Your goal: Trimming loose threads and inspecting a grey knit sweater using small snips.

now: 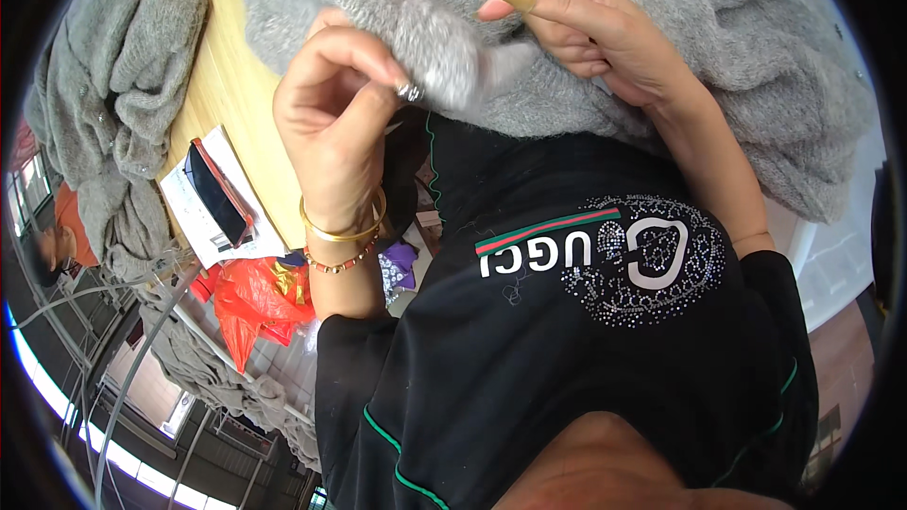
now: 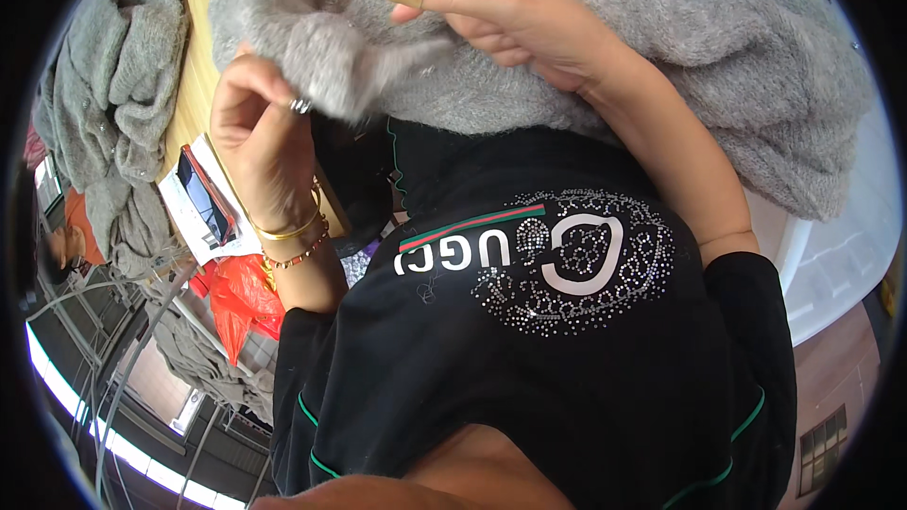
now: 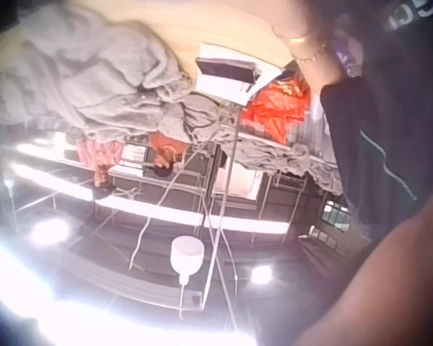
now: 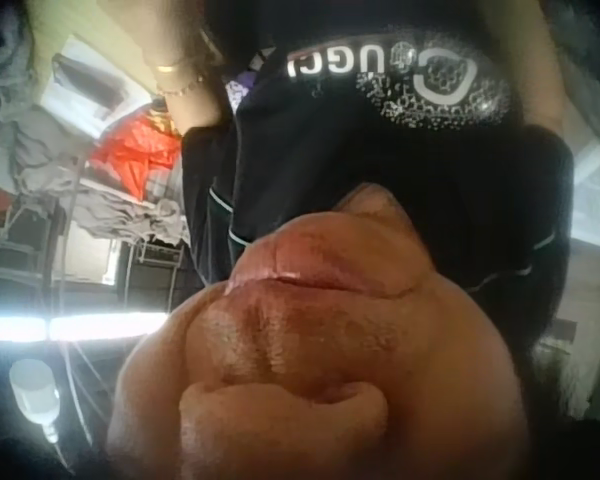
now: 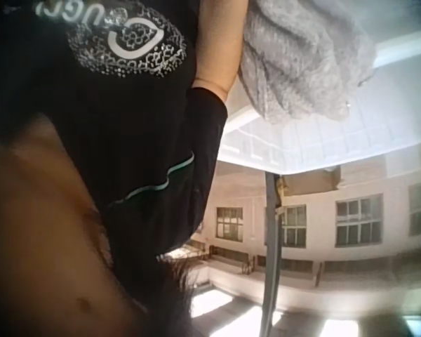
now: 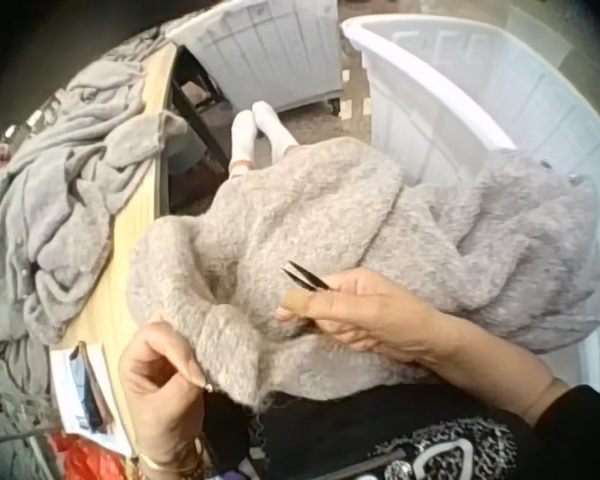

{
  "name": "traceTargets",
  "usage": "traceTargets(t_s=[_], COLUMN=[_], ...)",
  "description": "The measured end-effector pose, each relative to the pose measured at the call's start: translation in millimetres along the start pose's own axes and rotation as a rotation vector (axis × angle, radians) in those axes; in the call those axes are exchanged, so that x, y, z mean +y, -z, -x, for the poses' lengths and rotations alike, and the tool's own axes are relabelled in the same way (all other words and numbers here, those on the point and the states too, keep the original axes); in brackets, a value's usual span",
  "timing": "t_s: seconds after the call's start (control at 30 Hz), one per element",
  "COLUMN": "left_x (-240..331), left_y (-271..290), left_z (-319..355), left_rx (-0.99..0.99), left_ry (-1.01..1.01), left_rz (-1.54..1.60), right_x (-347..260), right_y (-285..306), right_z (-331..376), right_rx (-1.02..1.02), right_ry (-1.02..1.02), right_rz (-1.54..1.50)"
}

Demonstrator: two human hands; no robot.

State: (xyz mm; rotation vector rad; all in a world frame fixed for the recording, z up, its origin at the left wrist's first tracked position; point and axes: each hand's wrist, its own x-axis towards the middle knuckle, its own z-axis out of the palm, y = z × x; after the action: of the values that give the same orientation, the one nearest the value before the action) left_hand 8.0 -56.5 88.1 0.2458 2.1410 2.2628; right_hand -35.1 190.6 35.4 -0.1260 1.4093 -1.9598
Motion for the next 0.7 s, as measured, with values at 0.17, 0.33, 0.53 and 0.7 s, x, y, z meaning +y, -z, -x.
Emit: traceTargets(t_s=[0.17,0.33,0.53,0.7], left_x=[4,-4,-4,6], left_y=[-17,-23,-16,-13], left_z=[0,14,12,17], left_rx=[-0.086,0.040,-0.097,-0.026], left_ry=[-0.052,0.140,0.195,0.167], left_rz=[0.234,0.514,0.689,0.520], right_x=[-6,-5,7,-43], right_y=[-13,-20,-33,-29], right_z=[-4,-7,-21,-19], right_rx=[-0.087,-0.125,-0.084,0.268], right_ry=[-0.062,-0.193,-0.226,-0.251], right_rz=[-0.232,-0.383,-0.669,-0.506])
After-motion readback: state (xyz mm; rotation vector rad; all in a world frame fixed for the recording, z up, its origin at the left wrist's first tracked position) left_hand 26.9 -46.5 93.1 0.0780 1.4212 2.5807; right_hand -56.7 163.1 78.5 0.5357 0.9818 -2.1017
